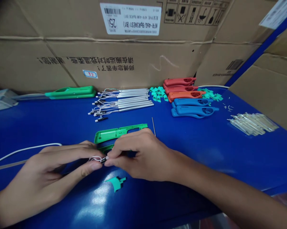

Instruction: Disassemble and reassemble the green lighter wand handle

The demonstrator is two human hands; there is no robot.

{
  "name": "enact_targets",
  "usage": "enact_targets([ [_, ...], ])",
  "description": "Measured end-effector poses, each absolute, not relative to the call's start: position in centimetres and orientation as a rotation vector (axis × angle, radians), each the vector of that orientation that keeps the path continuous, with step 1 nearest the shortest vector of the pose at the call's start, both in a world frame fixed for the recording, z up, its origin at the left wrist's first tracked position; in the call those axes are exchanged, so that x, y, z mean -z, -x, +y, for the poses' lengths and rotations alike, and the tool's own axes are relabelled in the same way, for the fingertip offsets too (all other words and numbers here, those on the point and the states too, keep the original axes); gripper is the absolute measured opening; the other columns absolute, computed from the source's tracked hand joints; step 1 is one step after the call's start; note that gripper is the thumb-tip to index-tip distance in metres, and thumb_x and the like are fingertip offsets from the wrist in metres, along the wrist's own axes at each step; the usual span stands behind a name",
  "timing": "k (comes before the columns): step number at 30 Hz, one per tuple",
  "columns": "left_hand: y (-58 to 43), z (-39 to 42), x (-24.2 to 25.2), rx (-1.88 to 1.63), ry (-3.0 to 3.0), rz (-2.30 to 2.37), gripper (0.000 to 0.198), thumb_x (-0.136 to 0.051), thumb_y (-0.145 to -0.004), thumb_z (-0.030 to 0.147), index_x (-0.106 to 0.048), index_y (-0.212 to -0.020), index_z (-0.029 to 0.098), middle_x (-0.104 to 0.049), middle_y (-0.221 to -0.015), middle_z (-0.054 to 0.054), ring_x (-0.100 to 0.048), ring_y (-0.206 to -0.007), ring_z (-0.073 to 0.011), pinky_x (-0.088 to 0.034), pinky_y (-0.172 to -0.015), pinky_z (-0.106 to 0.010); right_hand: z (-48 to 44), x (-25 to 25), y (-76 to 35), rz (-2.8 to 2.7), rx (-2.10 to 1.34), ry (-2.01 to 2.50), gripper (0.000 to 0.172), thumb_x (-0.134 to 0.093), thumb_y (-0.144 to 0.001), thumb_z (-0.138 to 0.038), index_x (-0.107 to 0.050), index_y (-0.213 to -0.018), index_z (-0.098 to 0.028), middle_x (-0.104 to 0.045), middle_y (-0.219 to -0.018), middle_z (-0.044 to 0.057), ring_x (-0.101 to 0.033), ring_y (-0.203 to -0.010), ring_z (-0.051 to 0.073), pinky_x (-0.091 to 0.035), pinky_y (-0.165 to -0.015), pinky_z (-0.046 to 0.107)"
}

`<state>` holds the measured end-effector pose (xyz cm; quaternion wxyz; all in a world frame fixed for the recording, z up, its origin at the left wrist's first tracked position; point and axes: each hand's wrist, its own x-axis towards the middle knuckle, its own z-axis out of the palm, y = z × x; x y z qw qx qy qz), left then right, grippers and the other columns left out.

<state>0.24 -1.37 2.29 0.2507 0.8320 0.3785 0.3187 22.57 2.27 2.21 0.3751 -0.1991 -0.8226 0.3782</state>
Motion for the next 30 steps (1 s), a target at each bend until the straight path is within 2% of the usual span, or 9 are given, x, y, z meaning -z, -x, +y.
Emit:
enact_targets([
  [4, -0.4, -1.4, -2.2, -0.906, -2.242, 1.024, 0.009, -0.064, -0.091, 0.015, -0.069, -0.093, 0.023, -0.074, -0.081, 0.005, -0.065, -0.066, -0.0074, -0.05, -0.062, -0.018, 2.0, -1.5, -22.3, -2.035, -0.994, 0.481, 0.009, -0.072, -0.083, -0.008, -0.07, -0.075, -0.01, -0.074, -0.075, 0.009, -0.069, -0.067, 0.013, -0.053, -0.062, 0.022],
  [8, -0.1, -1.6, -2.0, -0.894, -2.293, 0.98, 0.011, -0.063, -0.091, 0.013, -0.067, -0.097, 0.022, -0.072, -0.082, 0.005, -0.063, -0.069, -0.0075, -0.049, -0.064, -0.019, 2.0, -1.4, -22.2, -2.045, -1.021, 0.468, 0.009, -0.072, -0.083, -0.007, -0.071, -0.073, -0.006, -0.073, -0.073, 0.01, -0.069, -0.066, 0.014, -0.053, -0.061, 0.021],
  [12, 0.0, -1.5, -2.0, -0.884, -2.29, 1.0, 0.014, -0.063, -0.091, 0.012, -0.067, -0.099, 0.023, -0.072, -0.085, 0.005, -0.063, -0.071, -0.007, -0.05, -0.068, -0.019, 2.3, -2.5, -22.4, -2.159, -0.965, 0.562, 0.004, -0.069, -0.082, -0.006, -0.073, -0.081, -0.006, -0.072, -0.073, 0.006, -0.065, -0.064, 0.01, -0.051, -0.063, 0.019],
  [16, -0.2, -1.3, -2.1, -0.896, -2.309, 1.027, 0.016, -0.065, -0.09, 0.014, -0.067, -0.103, 0.023, -0.073, -0.086, 0.005, -0.064, -0.069, -0.0078, -0.05, -0.067, -0.02, 2.3, -3.4, -22.7, -2.241, -0.913, 0.552, 0.011, -0.061, -0.084, -0.003, -0.072, -0.085, -0.005, -0.069, -0.073, 0.004, -0.059, -0.062, 0.007, -0.047, -0.063, 0.017],
  [23, -0.2, -1.4, -2.1, -0.919, -2.343, 1.015, 0.012, -0.064, -0.091, 0.015, -0.067, -0.099, 0.023, -0.074, -0.084, 0.004, -0.065, -0.068, -0.008, -0.05, -0.066, -0.02, 2.0, -3.1, -22.9, -2.395, -0.867, 0.59, 0.016, -0.052, -0.095, -0.012, -0.068, -0.093, -0.008, -0.066, -0.082, 0.004, -0.057, -0.071, 0.009, -0.044, -0.068, 0.02],
  [30, 0.0, -1.6, -2.0, -0.899, -2.384, 1.017, 0.012, -0.063, -0.091, 0.014, -0.066, -0.098, 0.022, -0.072, -0.083, 0.003, -0.064, -0.069, -0.0095, -0.049, -0.065, -0.022, 1.8, -3.0, -22.8, -2.469, -0.818, 0.614, 0.018, -0.048, -0.099, -0.015, -0.065, -0.094, -0.013, -0.062, -0.079, 0.002, -0.054, -0.071, 0.01, -0.043, -0.069, 0.019],
])
